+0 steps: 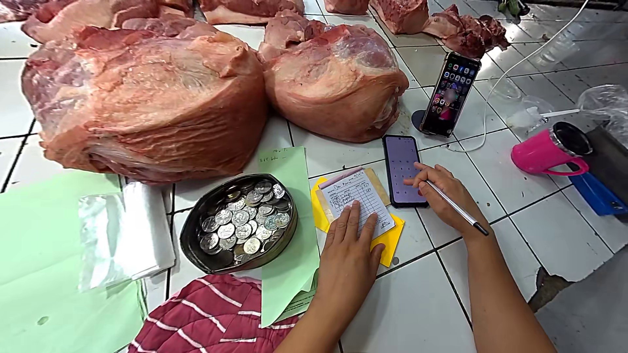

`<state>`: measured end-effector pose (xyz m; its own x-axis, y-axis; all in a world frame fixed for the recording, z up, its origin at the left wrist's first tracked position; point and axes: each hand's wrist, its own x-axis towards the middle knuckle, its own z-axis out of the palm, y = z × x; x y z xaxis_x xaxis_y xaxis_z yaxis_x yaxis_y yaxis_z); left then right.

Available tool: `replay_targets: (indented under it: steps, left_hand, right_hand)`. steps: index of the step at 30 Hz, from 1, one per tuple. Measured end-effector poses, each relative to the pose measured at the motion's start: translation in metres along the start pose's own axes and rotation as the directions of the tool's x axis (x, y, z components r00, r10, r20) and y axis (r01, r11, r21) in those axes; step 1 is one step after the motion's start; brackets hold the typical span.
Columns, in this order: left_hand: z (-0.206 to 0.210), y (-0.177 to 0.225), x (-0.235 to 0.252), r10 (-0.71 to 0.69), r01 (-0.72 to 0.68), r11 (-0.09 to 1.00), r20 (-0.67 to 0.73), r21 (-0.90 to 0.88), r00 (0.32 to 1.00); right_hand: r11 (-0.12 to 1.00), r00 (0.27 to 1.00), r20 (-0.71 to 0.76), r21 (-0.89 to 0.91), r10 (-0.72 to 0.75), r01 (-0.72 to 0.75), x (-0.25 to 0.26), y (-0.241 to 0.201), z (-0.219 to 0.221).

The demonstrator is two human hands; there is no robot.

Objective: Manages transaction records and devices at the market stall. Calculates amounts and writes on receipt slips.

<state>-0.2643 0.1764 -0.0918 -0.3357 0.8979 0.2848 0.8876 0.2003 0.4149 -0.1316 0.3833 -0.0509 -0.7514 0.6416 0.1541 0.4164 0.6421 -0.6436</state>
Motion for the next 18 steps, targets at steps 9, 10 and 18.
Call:
replay_targets:
  steps: [9,10,18]
  left_hand:
    - [-0.001,0.000,0.000,-0.003,0.003,1.000,-0.003,-0.003,1.000]
    - [0.000,0.000,0.000,-0.003,0.003,1.000,-0.008,0.000,1.000]
    - [0.000,-0.001,0.000,0.003,-0.003,1.000,-0.017,0.000,1.000]
  right_hand:
    - [0.999,0.987,-0.153,-0.005,0.037,-0.038,0.004,0.012,-0.006]
    - [0.999,0.984,-0.172,-0.003,0.043,-0.044,0.004,0.013,-0.007]
    - [0.999,0.977,-0.210,-0.028,0.023,-0.030,0.006,0.018,-0.003]
